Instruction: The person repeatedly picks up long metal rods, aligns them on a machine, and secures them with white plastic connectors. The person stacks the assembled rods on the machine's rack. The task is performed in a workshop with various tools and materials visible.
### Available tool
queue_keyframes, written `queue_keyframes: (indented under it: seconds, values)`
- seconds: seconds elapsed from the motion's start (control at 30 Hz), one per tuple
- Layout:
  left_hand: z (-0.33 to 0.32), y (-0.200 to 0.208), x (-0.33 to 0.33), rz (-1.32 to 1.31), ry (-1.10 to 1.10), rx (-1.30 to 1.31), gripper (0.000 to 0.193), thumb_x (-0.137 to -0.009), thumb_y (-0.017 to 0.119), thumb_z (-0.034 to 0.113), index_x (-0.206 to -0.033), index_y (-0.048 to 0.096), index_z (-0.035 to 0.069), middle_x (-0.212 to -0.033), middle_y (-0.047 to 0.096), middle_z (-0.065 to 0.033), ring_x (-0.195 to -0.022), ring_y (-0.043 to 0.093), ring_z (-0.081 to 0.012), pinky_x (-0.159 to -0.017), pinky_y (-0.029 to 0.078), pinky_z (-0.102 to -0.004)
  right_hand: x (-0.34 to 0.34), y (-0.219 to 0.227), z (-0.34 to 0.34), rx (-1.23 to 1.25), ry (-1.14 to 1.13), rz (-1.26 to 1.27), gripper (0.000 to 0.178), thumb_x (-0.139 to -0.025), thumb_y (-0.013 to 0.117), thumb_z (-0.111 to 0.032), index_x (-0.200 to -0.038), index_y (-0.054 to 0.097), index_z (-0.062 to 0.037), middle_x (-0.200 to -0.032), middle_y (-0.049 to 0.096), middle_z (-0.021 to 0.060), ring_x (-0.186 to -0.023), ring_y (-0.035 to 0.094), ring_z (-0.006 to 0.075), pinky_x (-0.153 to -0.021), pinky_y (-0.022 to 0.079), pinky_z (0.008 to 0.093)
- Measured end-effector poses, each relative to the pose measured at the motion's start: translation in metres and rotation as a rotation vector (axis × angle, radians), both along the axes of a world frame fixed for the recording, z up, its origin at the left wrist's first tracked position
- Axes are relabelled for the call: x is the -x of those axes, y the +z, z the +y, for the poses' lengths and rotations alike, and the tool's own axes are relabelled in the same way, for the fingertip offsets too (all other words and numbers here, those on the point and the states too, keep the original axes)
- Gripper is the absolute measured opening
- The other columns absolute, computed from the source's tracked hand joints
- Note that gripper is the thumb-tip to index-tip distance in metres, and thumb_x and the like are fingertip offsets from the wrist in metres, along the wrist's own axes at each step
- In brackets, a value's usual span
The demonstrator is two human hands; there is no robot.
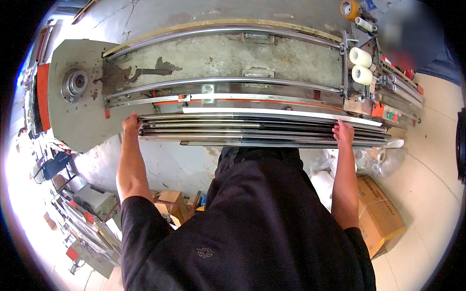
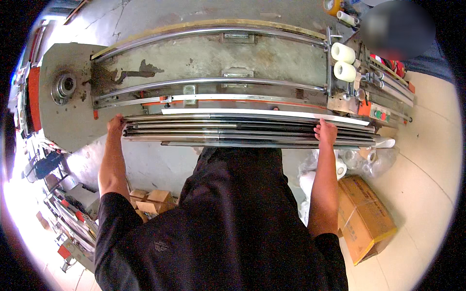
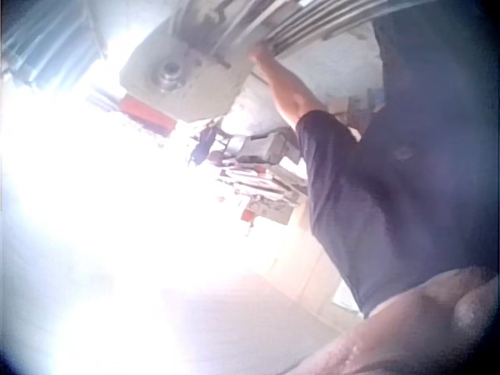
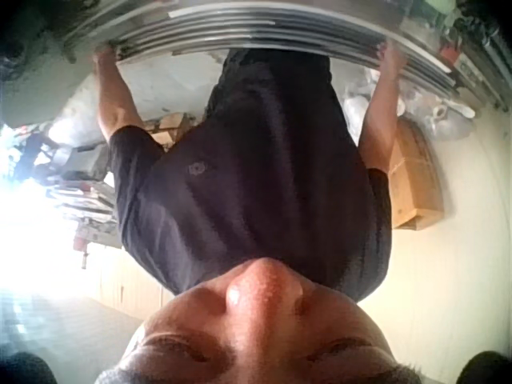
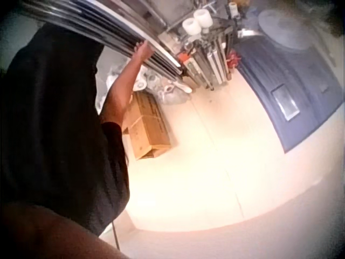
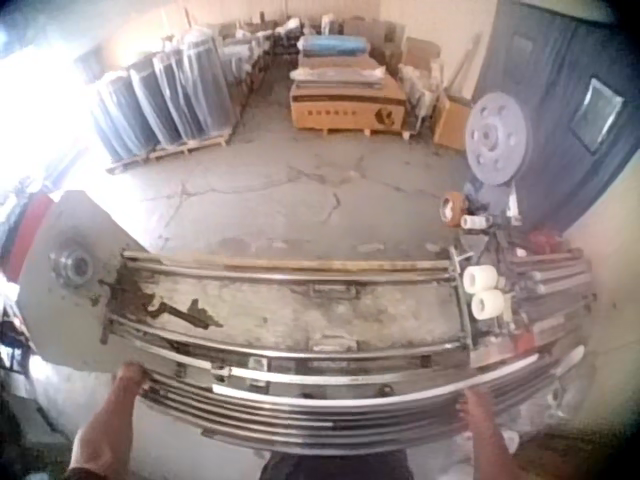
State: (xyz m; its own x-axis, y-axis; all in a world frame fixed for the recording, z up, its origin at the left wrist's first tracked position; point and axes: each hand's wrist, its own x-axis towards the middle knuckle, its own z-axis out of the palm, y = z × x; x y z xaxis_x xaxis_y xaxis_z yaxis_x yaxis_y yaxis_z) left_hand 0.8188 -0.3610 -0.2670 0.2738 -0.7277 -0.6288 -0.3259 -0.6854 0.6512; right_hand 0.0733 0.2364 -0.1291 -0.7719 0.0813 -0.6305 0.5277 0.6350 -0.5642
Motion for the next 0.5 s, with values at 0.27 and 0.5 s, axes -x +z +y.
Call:
queue_keyframes:
  seconds: [0.27, 0.5]
  values:
    - [0.015, 0.071, 0.032, 0.101, 0.062, 0.079, 0.031, -0.095, 0.067, 0.006, -0.125, 0.068, 0.000, -0.106, 0.071, -0.0089, -0.090, 0.071, -0.0217, -0.075, 0.063, -0.0367, 0.006, -0.007, 0.007, 0.098, -0.254, 0.010, 0.034, -0.092, 0.078, -0.034, -0.095, 0.065, -0.0022, -0.086, 0.073, 0.0115, -0.069, 0.073, 0.0212, -0.053, 0.056, 0.0301]
    - [0.022, 0.115, 0.048, 0.149, 0.004, 0.139, 0.031, -0.097, 0.066, 0.006, -0.128, 0.067, 0.001, -0.111, 0.072, -0.0094, -0.095, 0.071, -0.0205, -0.077, 0.062, -0.0349, 0.020, -0.017, 0.017, 0.185, -0.279, -0.046, 0.029, -0.087, 0.079, -0.031, -0.091, 0.066, -0.0052, -0.082, 0.073, 0.0086, -0.068, 0.074, 0.0203, -0.053, 0.054, 0.0289]
